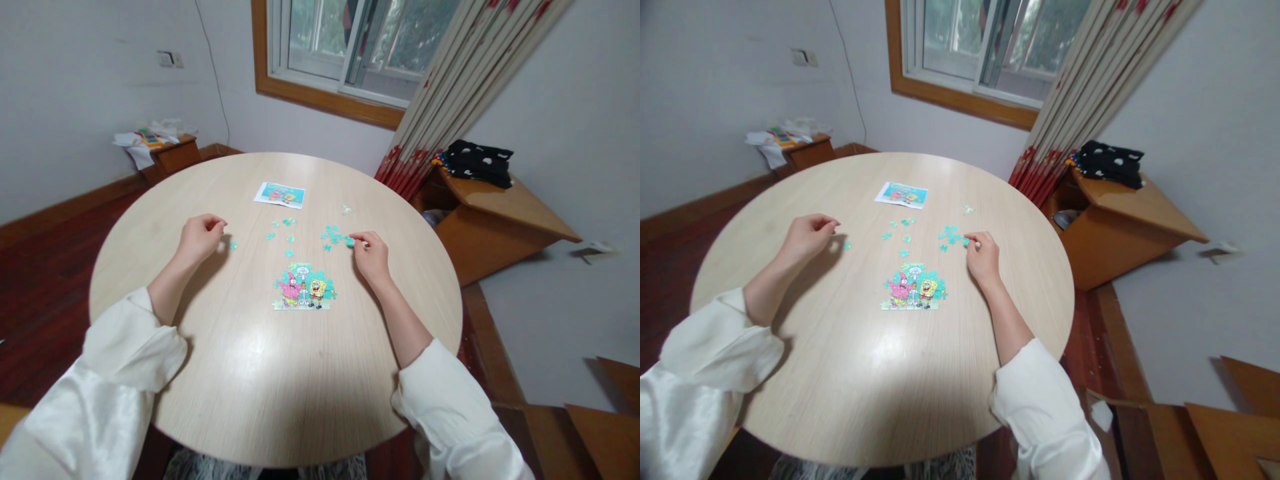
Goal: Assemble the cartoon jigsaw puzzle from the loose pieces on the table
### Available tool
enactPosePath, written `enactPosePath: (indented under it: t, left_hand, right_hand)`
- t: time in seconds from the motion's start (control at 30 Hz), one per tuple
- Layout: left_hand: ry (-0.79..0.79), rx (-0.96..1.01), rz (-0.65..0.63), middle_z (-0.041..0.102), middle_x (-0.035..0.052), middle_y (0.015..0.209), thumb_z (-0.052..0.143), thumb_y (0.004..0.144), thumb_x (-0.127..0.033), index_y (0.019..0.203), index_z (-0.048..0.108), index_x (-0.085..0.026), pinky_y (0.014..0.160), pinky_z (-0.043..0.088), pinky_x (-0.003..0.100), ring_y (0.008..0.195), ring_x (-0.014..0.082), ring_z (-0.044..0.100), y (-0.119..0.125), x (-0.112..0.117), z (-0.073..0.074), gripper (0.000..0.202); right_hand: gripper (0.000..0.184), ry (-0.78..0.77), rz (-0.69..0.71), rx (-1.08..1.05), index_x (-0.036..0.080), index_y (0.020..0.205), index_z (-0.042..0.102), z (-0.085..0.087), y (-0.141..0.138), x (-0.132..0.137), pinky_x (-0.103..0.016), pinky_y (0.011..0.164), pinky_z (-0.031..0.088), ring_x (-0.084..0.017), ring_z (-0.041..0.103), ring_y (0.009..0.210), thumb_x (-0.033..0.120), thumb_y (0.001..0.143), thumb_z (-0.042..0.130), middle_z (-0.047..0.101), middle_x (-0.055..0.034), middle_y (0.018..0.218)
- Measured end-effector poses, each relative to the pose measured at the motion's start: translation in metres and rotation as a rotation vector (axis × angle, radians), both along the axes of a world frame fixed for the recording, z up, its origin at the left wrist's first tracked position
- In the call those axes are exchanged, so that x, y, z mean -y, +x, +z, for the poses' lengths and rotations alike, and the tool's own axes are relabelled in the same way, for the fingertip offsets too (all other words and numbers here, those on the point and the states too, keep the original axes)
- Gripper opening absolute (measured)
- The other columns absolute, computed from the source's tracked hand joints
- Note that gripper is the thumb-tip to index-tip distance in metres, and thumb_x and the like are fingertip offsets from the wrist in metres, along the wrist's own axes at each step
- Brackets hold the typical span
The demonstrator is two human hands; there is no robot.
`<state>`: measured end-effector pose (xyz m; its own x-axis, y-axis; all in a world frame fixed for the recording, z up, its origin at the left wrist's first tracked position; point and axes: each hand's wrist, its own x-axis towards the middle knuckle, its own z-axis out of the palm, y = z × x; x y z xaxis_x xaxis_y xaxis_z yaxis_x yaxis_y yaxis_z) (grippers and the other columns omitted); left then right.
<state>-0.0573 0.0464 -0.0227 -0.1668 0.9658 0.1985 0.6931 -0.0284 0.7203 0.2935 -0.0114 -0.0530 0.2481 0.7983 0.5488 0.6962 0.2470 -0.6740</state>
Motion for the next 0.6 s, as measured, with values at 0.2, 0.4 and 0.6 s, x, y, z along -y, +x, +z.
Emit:
enactPosePath:
  t: [0.2, 0.4, 0.6]
  left_hand:
    - [-0.036, -0.097, -0.044, 0.066, 0.0064, 0.075, 0.049, 0.074, -0.028, 0.084, 0.07, -0.016, 0.064, 0.041, 0.029, 0.068, 0.0197, 0.057, 0.006, 0.002, -0.007, 0.025]
    - [-0.052, -0.134, -0.047, 0.068, 0.0084, 0.08, 0.05, 0.075, -0.028, 0.089, 0.07, -0.017, 0.072, 0.044, 0.032, 0.079, 0.0232, 0.061, 0.008, 0.002, -0.009, 0.026]
    - [-0.105, -0.119, -0.065, 0.068, 0.007, 0.077, 0.053, 0.073, -0.032, 0.087, 0.07, -0.017, 0.071, 0.046, 0.032, 0.075, 0.0225, 0.061, 0.009, 0.001, -0.011, 0.027]
  right_hand:
    - [0.032, -0.062, -0.095, 0.021, 0.015, 0.085, 0.071, -0.01, 0.025, -0.006, -0.042, 0.085, 0.052, -0.022, 0.063, 0.089, 0.011, 0.074, 0.041, 0.068, -0.011, 0.093]
    - [0.039, -0.186, 0.003, 0.22, 0.018, 0.1, 0.071, -0.013, 0.016, -0.003, -0.046, 0.096, 0.044, -0.024, 0.06, 0.106, 0.01, 0.078, 0.04, 0.066, -0.0111, 0.11]
    - [0.033, -0.319, 0.027, 0.347, 0.02, 0.104, 0.071, -0.008, 0.006, 0.003, -0.05, 0.096, 0.037, -0.028, 0.056, 0.111, 0.019, 0.084, 0.045, 0.063, -0.0127, 0.115]
